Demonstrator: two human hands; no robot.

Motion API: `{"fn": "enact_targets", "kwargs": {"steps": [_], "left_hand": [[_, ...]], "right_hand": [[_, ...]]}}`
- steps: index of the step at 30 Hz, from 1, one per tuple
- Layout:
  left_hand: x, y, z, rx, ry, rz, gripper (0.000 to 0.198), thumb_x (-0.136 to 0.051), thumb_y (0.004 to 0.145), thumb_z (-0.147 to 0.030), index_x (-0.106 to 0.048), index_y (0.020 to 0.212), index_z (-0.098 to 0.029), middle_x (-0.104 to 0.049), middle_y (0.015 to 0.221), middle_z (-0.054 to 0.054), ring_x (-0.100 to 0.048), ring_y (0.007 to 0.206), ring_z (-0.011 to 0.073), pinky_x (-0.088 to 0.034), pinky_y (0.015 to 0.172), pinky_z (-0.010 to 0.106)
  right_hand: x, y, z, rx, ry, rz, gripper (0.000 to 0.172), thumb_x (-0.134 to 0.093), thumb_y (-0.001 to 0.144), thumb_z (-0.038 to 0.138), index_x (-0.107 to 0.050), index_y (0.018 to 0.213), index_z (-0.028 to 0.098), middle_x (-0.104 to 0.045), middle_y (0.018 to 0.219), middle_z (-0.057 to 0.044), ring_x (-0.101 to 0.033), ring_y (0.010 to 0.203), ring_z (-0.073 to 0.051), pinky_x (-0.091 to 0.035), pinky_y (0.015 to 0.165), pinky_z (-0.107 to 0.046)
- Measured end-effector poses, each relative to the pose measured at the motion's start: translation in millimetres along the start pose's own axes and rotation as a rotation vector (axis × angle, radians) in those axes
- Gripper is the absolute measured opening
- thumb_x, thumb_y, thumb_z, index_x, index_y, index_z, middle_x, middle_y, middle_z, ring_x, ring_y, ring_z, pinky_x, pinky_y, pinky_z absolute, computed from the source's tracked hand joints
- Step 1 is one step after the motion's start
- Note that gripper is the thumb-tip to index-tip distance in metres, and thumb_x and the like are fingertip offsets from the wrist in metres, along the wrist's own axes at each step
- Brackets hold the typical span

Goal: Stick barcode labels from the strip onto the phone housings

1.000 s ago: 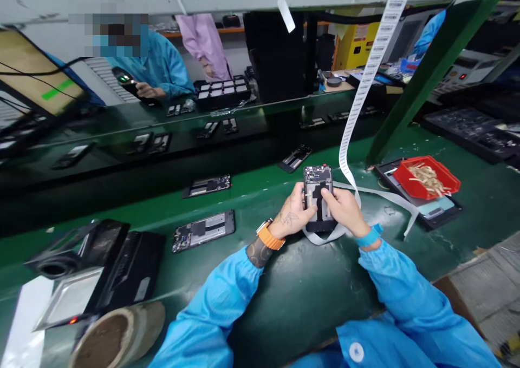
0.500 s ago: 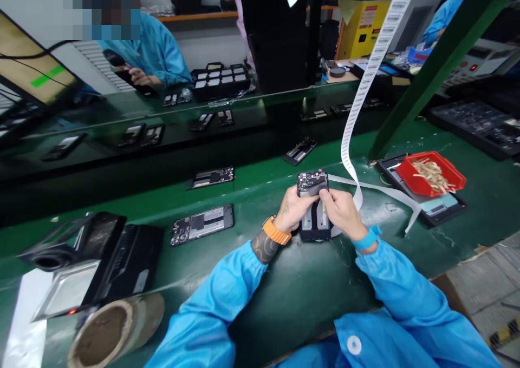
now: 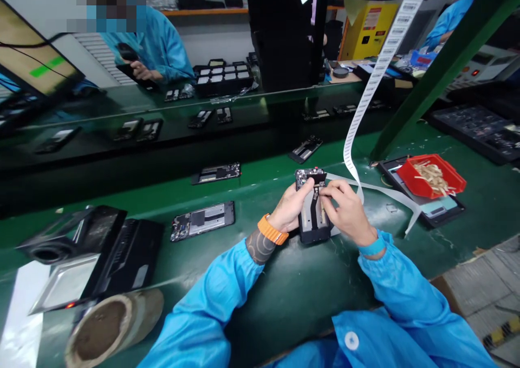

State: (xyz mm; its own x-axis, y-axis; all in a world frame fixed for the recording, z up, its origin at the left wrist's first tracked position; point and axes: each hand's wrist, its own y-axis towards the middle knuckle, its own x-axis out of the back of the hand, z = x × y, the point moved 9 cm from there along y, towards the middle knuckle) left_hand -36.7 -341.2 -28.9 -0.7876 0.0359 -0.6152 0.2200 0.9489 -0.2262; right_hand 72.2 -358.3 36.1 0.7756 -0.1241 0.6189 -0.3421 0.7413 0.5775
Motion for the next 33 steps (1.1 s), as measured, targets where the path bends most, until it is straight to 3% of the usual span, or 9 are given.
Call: {"fn": "enact_targets", "kwargs": {"steps": [5,9,13,16,19,23,29,33], "left_hand": [[-13.6,-4,10,0.09,0.022,0.172,0.078,-0.068,0.073,-0.08,-0.068,0.113,-0.013,-0.074,0.098,0.012,-0.072,0.09,0.0276,-0.057,0.077,0.036],[-21.0,-5,21,0.173,0.024,0.238,0.088,-0.048,0.073,-0.093,-0.07,0.109,-0.015,-0.073,0.093,0.012,-0.071,0.087,0.0279,-0.055,0.066,0.032],[-12.0,0,14,0.166,-0.085,0.134,0.087,-0.037,0.08,-0.092,-0.07,0.102,-0.015,-0.072,0.086,0.012,-0.071,0.081,0.0267,-0.056,0.067,0.034],[8.3,4,7,0.171,-0.154,-0.047,0.092,-0.029,0.078,-0.095,-0.069,0.091,-0.013,-0.07,0.078,0.013,-0.069,0.071,0.0257,-0.055,0.063,0.035],[18.3,5,5,0.16,-0.119,-0.128,0.094,-0.029,0.075,-0.097,-0.069,0.087,-0.013,-0.068,0.073,0.012,-0.068,0.07,0.0247,-0.055,0.061,0.033],[5.1,2,8,0.09,-0.064,-0.064,0.077,-0.037,0.083,-0.088,-0.066,0.084,-0.016,-0.07,0.08,0.009,-0.07,0.085,0.0244,-0.057,0.073,0.032],[-5.2,-4,11,0.057,-0.066,-0.061,0.071,-0.039,0.088,-0.082,-0.064,0.084,-0.016,-0.07,0.086,0.008,-0.069,0.097,0.0243,-0.057,0.083,0.033],[-3.3,-5,9,0.055,-0.056,-0.074,0.071,-0.042,0.086,-0.083,-0.066,0.088,-0.016,-0.07,0.087,0.007,-0.069,0.097,0.0239,-0.057,0.083,0.033]], "right_hand": [[-2,5,-12,-0.102,0.103,0.168,0.006,-0.058,0.088,0.017,-0.063,0.087,0.021,-0.06,0.094,-0.006,-0.062,0.086,-0.023,-0.057,0.076,-0.039],[-10,5,-15,-0.125,0.092,0.247,0.009,-0.054,0.092,0.018,-0.06,0.087,0.021,-0.059,0.097,-0.008,-0.062,0.089,-0.025,-0.057,0.077,-0.043],[-3,3,3,-0.022,0.0,0.25,0.011,-0.051,0.095,0.017,-0.057,0.086,0.021,-0.06,0.101,-0.012,-0.059,0.101,-0.03,-0.052,0.089,-0.051],[0,-1,25,0.029,0.198,0.328,0.012,-0.052,0.096,0.02,-0.054,0.085,0.023,-0.064,0.103,-0.009,-0.061,0.099,-0.025,-0.053,0.086,-0.043],[1,2,31,-0.041,0.308,0.233,0.011,-0.052,0.095,0.019,-0.052,0.086,0.025,-0.067,0.088,-0.003,-0.064,0.081,-0.02,-0.053,0.073,-0.033],[-13,9,34,-0.006,0.099,0.059,0.014,-0.05,0.088,0.011,-0.053,0.083,0.024,-0.063,0.077,-0.003,-0.062,0.073,-0.02,-0.05,0.07,-0.032],[-23,7,30,0.011,0.071,0.064,0.021,-0.049,0.093,0.014,-0.065,0.102,0.023,-0.07,0.092,-0.006,-0.065,0.087,-0.022,-0.053,0.079,-0.035],[-18,5,29,-0.039,0.177,0.039,0.017,-0.053,0.095,0.018,-0.069,0.1,0.023,-0.072,0.099,-0.006,-0.067,0.091,-0.022,-0.054,0.081,-0.035]]}}
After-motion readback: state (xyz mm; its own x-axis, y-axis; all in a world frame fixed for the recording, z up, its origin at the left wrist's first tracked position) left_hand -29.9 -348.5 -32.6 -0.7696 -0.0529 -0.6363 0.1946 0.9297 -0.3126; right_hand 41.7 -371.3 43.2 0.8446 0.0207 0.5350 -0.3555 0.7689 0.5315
